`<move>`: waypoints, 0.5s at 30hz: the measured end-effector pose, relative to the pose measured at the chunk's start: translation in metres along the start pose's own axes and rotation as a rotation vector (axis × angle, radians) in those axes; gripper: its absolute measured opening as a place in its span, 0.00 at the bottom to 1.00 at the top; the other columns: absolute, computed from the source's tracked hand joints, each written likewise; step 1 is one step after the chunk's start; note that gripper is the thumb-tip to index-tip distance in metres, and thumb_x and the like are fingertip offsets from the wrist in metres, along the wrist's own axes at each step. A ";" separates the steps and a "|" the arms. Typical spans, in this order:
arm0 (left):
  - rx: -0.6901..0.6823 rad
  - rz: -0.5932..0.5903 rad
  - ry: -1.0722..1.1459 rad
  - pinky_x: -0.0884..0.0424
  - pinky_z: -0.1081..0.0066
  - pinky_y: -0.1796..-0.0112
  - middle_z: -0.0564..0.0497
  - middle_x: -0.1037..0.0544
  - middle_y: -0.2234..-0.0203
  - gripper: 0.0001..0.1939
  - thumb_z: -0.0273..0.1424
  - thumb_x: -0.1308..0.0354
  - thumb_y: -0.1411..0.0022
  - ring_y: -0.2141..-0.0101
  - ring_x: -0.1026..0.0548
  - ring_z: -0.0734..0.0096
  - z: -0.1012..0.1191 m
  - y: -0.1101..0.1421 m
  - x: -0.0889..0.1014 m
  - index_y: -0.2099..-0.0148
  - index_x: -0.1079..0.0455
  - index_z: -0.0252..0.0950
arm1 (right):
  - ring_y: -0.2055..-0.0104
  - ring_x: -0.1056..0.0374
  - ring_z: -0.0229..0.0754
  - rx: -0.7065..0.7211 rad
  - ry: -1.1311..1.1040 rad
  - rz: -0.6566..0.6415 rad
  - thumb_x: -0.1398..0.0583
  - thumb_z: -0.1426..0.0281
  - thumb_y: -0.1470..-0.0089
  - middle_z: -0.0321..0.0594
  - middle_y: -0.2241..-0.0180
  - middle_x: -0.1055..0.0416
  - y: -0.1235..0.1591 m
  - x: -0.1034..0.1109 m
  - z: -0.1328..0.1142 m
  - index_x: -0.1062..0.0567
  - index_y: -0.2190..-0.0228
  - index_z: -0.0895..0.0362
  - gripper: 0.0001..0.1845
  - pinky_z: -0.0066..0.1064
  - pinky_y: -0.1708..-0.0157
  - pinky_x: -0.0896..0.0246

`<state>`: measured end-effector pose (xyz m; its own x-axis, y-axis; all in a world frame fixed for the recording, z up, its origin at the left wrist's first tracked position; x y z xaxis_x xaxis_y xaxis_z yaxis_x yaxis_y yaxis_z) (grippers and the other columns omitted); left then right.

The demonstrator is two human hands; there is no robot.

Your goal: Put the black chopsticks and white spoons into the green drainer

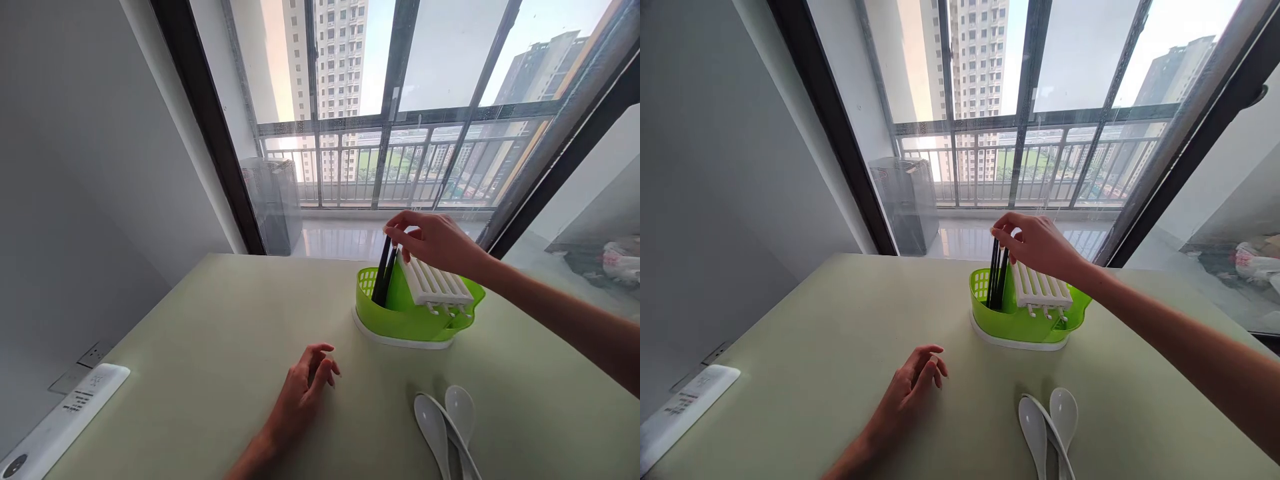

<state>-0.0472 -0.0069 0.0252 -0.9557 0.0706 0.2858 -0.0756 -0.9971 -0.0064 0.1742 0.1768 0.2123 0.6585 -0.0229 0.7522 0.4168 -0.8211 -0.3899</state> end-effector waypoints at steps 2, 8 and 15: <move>0.005 -0.003 -0.007 0.32 0.70 0.62 0.50 0.22 0.65 0.21 0.48 0.54 0.26 0.66 0.27 0.69 0.000 0.001 -0.001 0.45 0.34 0.38 | 0.77 0.24 0.38 0.007 0.031 0.072 0.42 0.54 0.36 0.36 0.65 0.20 0.002 0.006 -0.005 0.25 0.55 0.54 0.18 0.36 0.63 0.31; 0.013 -0.002 -0.021 0.33 0.70 0.62 0.50 0.22 0.65 0.21 0.48 0.54 0.26 0.66 0.27 0.69 0.000 0.001 -0.001 0.46 0.34 0.38 | 0.80 0.27 0.35 0.065 0.039 0.190 0.42 0.56 0.35 0.35 0.67 0.21 0.033 0.025 -0.038 0.26 0.56 0.53 0.15 0.28 0.75 0.36; 0.045 -0.022 -0.046 0.33 0.71 0.64 0.50 0.22 0.65 0.20 0.48 0.53 0.27 0.65 0.27 0.69 0.003 0.000 -0.002 0.47 0.33 0.38 | 0.78 0.31 0.31 0.313 -0.029 -0.009 0.44 0.66 0.33 0.29 0.76 0.25 0.112 0.011 -0.089 0.26 0.59 0.52 0.06 0.22 0.76 0.41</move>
<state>-0.0441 -0.0070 0.0276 -0.9399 0.0918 0.3290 -0.0823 -0.9957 0.0429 0.1726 0.0336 0.2239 0.6694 0.0034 0.7429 0.5925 -0.6057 -0.5311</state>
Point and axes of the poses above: each hand's wrist, its own y-axis away from the middle knuckle, its own x-axis out of the back of the hand, z = x × y, the point moved 7 cm from there along -y, towards the middle knuckle
